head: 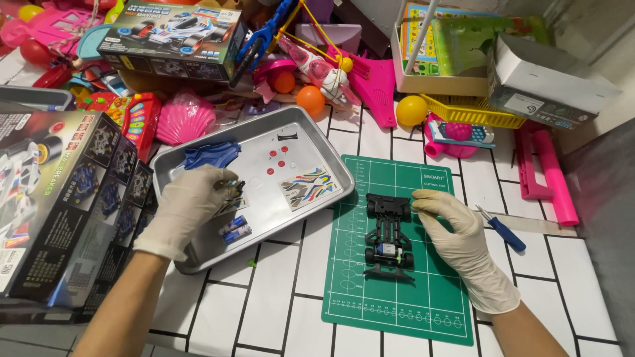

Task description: The person assembles a blue toy car on a green cutting mat. They attach the chassis, insert batteries into the compartment, and secure the blue body shell. Finally, they attach red wheel caps to the wheels.

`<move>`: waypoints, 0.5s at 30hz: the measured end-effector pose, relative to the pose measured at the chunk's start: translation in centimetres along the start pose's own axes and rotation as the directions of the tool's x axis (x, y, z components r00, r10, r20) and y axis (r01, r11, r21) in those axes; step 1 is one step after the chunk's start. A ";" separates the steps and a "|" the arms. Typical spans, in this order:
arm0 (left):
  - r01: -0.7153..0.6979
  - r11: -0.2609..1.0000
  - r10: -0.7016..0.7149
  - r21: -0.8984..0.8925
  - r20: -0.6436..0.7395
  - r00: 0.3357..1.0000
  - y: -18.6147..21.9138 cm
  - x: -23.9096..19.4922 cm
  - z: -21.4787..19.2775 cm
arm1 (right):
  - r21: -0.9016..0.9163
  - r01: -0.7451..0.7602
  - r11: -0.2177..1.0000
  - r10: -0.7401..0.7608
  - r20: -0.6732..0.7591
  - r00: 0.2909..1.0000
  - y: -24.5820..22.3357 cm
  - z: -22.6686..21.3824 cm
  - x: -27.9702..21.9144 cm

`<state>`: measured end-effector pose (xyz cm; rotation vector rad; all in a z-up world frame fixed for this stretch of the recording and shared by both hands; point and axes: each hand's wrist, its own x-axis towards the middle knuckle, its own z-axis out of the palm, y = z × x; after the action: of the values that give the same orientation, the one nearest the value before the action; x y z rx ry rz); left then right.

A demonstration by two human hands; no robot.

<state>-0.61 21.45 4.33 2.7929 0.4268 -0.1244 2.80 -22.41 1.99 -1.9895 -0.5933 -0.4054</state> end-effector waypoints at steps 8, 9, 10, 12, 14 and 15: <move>-0.083 0.996 0.084 0.019 -0.084 0.993 -0.6 2.8 2.8 | -0.026 0.021 0.999 -0.022 -0.009 1.000 -0.1 0.0 0.0; -0.075 0.997 0.076 0.015 -0.111 0.991 -0.7 3.0 2.8 | -0.029 0.025 0.999 -0.026 -0.007 1.000 -0.1 0.0 0.1; -0.075 0.997 0.076 0.015 -0.110 0.991 -0.6 2.9 2.8 | -0.030 0.024 0.999 -0.024 -0.007 1.000 -0.1 0.0 0.1; -0.075 0.997 0.076 0.009 -0.146 0.986 -0.6 2.6 2.8 | -0.029 0.027 0.999 -0.027 -0.001 1.000 -0.2 0.1 0.1; -0.086 0.996 0.089 0.025 -0.142 0.986 -0.7 2.8 2.8 | -0.025 0.038 0.999 -0.038 0.001 0.999 -0.3 0.0 0.2; -0.096 0.995 0.101 0.038 -0.135 0.986 -0.8 2.7 2.9 | -0.022 0.046 0.999 -0.046 0.005 0.999 -0.4 0.0 0.2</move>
<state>1.64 22.05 1.02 2.8575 0.3203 0.0840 2.71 -22.19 2.41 -2.0016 -0.6414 -0.4376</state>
